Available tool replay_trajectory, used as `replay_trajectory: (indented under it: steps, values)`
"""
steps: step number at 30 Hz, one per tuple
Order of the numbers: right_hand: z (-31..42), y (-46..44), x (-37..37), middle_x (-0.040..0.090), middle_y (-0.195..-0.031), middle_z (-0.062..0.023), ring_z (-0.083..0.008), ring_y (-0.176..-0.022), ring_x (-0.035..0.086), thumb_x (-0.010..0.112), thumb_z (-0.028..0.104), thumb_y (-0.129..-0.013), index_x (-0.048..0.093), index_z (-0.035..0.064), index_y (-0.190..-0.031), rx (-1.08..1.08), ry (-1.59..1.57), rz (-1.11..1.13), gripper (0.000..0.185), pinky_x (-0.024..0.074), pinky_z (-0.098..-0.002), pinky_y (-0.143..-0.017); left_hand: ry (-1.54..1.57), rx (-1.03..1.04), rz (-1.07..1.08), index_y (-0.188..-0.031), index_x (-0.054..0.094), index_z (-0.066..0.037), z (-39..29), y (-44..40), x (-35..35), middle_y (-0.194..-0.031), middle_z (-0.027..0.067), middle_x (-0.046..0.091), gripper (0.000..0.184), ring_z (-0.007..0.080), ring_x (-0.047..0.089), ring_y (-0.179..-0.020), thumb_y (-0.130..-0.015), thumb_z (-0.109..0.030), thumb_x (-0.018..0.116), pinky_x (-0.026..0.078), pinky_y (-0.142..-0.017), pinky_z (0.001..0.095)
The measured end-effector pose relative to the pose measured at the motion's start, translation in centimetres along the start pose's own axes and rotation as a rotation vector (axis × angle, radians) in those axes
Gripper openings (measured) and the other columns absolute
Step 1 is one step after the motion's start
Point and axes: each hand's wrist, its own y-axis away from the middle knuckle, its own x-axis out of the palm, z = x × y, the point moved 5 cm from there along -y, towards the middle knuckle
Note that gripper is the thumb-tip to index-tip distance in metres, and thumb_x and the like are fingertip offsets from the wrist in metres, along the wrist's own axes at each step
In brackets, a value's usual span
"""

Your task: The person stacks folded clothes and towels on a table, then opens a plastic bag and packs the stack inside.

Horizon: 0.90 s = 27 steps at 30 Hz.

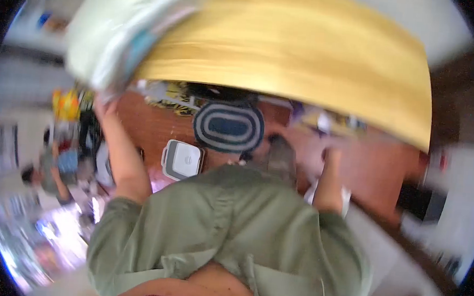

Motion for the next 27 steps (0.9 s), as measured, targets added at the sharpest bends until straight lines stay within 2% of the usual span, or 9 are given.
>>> replay_trajectory:
  steps: [1,2,4,5,6,7,12,22,27]
  values:
    - [4.7,1.5,-0.2,0.059,-0.066,-0.0134,-0.0206,-0.055,0.057,0.060,0.019,-0.073,0.059,-0.0002,-0.083,-0.166,0.127,0.046,0.021,0.0457,-0.0341,-0.050,-0.038,0.098,0.089,-0.122,0.041,0.000,0.9,-1.5,-1.0,-0.122,0.0178,0.046,0.046,0.0340,0.044,-0.111,-0.082,-0.019,0.053,0.039,-0.091,0.0520]
    - [9.7,3.4,-1.3,0.061,-0.067,-0.0146,-0.0207,-0.055,0.059,0.061,0.021,-0.072,0.061,-0.0006,-0.085,-0.345,0.114,0.082,0.025,0.0464,-0.0346,-0.050,0.189,-0.037,-0.022,-0.124,0.037,0.000,-0.2,2.9,4.0,-0.124,0.0184,0.043,0.050,0.0358,0.042,-0.113,-0.081,-0.020,0.054,0.038,-0.091,0.0560]
    - [25.7,15.0,-10.4,0.058,-0.064,-0.0135,-0.0210,-0.057,0.057,0.064,0.017,-0.070,0.059,0.0009,-0.076,-0.501,-0.183,0.395,0.019,0.0439,-0.0345,-0.053,0.233,-0.038,0.162,-0.125,0.035,0.002,-0.8,3.7,6.7,-0.127,0.0200,0.040,0.050,0.0366,0.041,-0.115,-0.084,-0.022,0.052,0.040,-0.089,0.0560]
    - [32.4,20.1,-15.2,0.054,-0.060,-0.0116,-0.0196,-0.056,0.053,0.065,0.017,-0.070,0.053,0.0015,-0.069,-0.884,-0.039,0.337,0.020,0.0410,-0.0340,-0.052,0.304,-0.061,0.365,-0.124,0.036,0.003,-0.6,2.9,6.7,-0.126,0.0206,0.041,0.050,0.0358,0.043,-0.114,-0.084,-0.022,0.052,0.041,-0.090,0.0548]
    - [36.8,24.2,-18.1,0.050,-0.059,-0.0113,-0.0197,-0.054,0.048,0.065,0.016,-0.070,0.047,0.0018,-0.067,-1.035,-0.090,0.480,0.023,0.0386,-0.0337,-0.051,0.363,-0.086,0.591,-0.122,0.037,0.005,-0.6,3.0,7.0,-0.124,0.0212,0.043,0.049,0.0351,0.045,-0.112,-0.084,-0.022,0.053,0.041,-0.090,0.0535]
    - [41.3,28.0,-21.7,0.050,-0.059,-0.0111,-0.0203,-0.053,0.046,0.065,0.013,-0.070,0.048,0.0024,-0.067,-1.153,-0.065,0.510,0.021,0.0378,-0.0335,-0.050,0.384,-0.066,0.577,-0.122,0.037,0.005,-0.5,2.3,6.7,-0.124,0.0212,0.043,0.049,0.0351,0.045,-0.112,-0.084,-0.022,0.053,0.041,-0.090,0.0535]
    - [57.0,37.0,-31.6,0.040,-0.055,-0.0071,-0.0184,-0.051,0.038,0.065,0.009,-0.068,0.043,0.0031,-0.066,-1.765,0.364,0.024,0.024,0.0343,-0.0304,-0.049,0.432,-0.095,0.737,-0.116,0.044,0.007,-0.4,2.8,8.0,-0.117,0.0190,0.050,0.053,0.0316,0.050,-0.107,-0.080,-0.027,0.061,0.042,-0.091,0.0464]
    - [69.7,39.4,-28.1,0.050,-0.058,-0.0102,-0.0266,-0.057,0.050,0.070,0.009,-0.057,0.046,0.0021,-0.066,-1.923,0.868,-0.064,0.026,0.0384,-0.0352,-0.054,0.417,-0.121,0.632,-0.108,0.053,-0.002,0.2,2.0,7.0,-0.106,0.0100,0.058,0.043,0.0220,0.055,-0.097,-0.077,-0.029,0.065,0.041,-0.090,0.0372]
    - [71.3,40.4,-27.7,0.056,-0.068,-0.0095,-0.0266,-0.071,0.056,0.073,0.016,-0.054,0.055,0.0056,-0.082,-1.986,0.992,-0.515,0.035,0.0428,-0.0362,-0.066,0.390,-0.122,0.693,-0.108,0.053,-0.002,0.2,2.0,6.9,-0.106,0.0077,0.058,0.043,0.0214,0.055,-0.098,-0.078,-0.031,0.064,0.042,-0.088,0.0363]
